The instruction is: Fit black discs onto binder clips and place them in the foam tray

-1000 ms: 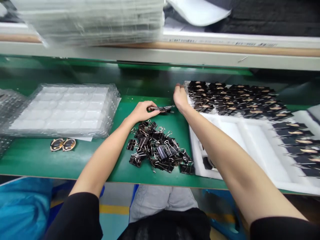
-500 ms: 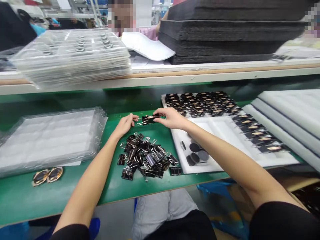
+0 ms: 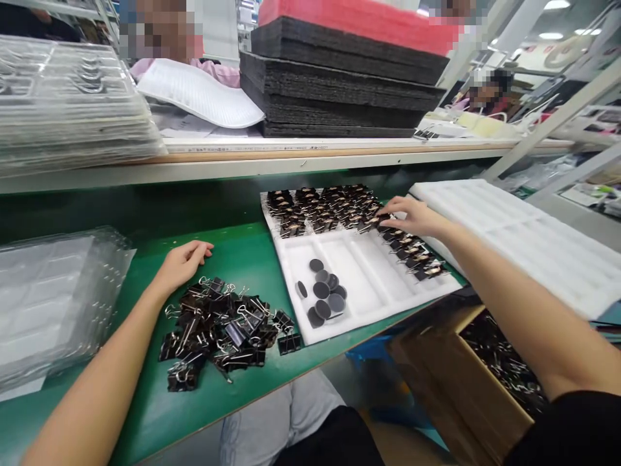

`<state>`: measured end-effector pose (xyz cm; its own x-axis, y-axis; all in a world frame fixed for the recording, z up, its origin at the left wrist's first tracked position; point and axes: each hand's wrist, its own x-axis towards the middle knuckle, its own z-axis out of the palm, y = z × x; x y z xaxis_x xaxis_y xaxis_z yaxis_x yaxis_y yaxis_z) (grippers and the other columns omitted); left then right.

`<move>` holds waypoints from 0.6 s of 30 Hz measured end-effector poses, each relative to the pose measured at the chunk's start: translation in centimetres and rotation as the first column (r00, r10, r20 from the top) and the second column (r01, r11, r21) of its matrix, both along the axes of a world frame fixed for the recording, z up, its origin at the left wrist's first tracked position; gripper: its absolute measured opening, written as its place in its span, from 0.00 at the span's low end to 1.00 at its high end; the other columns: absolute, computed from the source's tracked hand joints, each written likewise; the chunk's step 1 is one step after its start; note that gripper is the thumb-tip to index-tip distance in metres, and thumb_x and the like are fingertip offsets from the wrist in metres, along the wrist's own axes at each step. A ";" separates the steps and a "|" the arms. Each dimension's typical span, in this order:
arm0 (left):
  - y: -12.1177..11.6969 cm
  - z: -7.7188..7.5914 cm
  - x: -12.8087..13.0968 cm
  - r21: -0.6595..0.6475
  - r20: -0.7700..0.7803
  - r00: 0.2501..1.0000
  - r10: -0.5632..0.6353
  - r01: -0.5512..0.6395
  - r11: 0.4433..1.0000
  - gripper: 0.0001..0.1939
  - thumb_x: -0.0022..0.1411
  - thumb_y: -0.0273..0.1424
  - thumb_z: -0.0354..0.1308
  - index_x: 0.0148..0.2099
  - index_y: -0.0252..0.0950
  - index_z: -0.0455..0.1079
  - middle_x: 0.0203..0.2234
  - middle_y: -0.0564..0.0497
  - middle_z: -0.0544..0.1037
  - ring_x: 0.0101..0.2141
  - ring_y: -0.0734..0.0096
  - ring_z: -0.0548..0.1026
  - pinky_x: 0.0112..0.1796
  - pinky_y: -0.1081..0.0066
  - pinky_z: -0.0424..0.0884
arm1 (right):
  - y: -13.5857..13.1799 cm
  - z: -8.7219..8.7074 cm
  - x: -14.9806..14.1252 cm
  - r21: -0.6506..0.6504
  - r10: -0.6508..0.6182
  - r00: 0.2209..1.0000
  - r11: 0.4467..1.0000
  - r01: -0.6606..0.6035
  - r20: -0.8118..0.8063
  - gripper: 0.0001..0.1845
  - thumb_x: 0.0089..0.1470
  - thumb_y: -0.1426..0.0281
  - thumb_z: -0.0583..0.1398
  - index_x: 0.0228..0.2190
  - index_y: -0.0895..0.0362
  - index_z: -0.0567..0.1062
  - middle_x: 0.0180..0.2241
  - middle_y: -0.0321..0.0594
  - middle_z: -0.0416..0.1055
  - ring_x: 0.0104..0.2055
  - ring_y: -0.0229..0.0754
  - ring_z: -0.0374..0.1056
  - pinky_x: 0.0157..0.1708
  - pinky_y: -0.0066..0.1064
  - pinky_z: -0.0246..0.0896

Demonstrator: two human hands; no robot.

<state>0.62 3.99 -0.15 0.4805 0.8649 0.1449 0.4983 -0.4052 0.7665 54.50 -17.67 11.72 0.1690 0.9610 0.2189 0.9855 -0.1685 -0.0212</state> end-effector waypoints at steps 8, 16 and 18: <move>-0.1 -0.1 0.0 0.005 -0.008 0.999 0.032 -0.032 0.999 0.24 0.66 0.52 0.51 0.45 0.40 0.78 0.36 0.47 0.82 0.34 0.61 0.77 0.39 0.65 0.74 | 0.2 -5.9 1.9 -0.077 0.047 0.991 0.995 -0.057 -0.126 0.14 0.59 0.56 0.62 0.42 0.47 0.83 0.50 0.47 0.79 0.56 0.59 0.72 0.49 0.52 0.59; 0.0 -0.1 -0.1 0.001 0.000 1.000 0.030 -0.030 1.000 0.26 0.65 0.53 0.53 0.46 0.38 0.79 0.36 0.46 0.82 0.32 0.64 0.77 0.37 0.67 0.75 | 0.1 -5.3 1.2 -0.160 0.055 0.997 0.986 -0.045 0.056 0.14 0.59 0.59 0.60 0.44 0.47 0.82 0.49 0.48 0.79 0.53 0.60 0.72 0.48 0.54 0.54; -0.3 -0.1 0.0 0.001 0.010 1.000 0.024 -0.024 1.000 0.27 0.65 0.54 0.52 0.45 0.37 0.79 0.35 0.46 0.82 0.32 0.65 0.77 0.37 0.67 0.75 | -0.1 -4.6 -1.0 -0.091 0.056 0.991 0.995 -0.045 0.119 0.19 0.60 0.59 0.58 0.50 0.49 0.79 0.50 0.51 0.78 0.52 0.61 0.71 0.49 0.54 0.54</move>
